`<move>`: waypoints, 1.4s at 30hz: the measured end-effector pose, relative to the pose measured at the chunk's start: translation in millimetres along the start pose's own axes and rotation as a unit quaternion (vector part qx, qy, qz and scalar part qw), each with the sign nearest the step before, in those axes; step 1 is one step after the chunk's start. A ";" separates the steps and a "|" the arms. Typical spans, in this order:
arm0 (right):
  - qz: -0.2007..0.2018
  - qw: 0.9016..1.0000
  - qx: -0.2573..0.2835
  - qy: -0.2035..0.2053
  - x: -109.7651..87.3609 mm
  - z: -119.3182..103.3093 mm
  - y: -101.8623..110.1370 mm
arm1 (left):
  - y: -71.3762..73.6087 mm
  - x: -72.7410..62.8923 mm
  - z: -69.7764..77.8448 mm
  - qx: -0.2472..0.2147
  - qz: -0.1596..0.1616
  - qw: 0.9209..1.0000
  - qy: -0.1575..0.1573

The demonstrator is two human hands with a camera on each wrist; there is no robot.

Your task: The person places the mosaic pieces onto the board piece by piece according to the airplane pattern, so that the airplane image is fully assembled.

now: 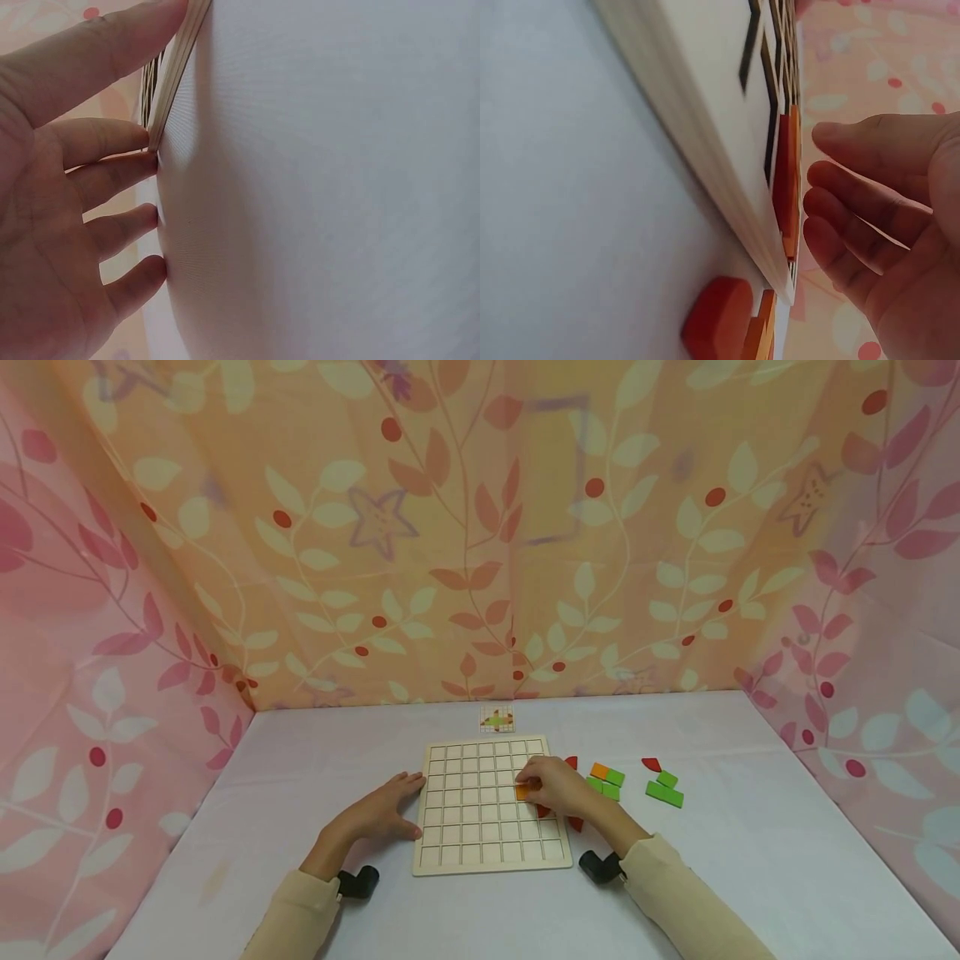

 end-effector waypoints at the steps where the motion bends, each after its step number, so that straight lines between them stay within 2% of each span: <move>1: 0.002 1.000 0.002 0.000 -0.3 0.4 1.2 | 0.1 -0.2 0.4 -0.001 0.001 1.000 0.000; 13: 0.019 0.999 0.018 -0.025 -8.8 14.8 18.0 | 0.6 -1.1 3.0 0.001 0.002 1.000 0.000; 18: 0.027 0.998 0.022 -0.053 -11.4 27.8 23.5 | 1.1 -1.5 2.7 -0.002 0.005 1.000 0.003; 26: 0.045 0.997 0.008 -0.063 -14.1 44.1 33.5 | 0.1 -1.6 2.9 0.003 0.004 1.000 0.001; 37: 0.045 0.993 0.022 -0.104 -12.7 68.6 46.3 | -0.6 -2.5 0.1 -0.001 0.005 1.000 0.011; 42: 0.048 0.994 0.008 -0.097 -14.0 76.1 52.2 | -0.9 -2.4 -0.5 -0.012 0.006 1.000 0.013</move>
Point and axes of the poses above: each hand's wrist, its own x-axis towards the middle knuckle, its own y-axis out of the back of the hand, z = x × y, the point moved 10 cm from there along x, towards the middle knuckle, and after that the axes turned 12 degrees about -y, right-handed, at the moved point
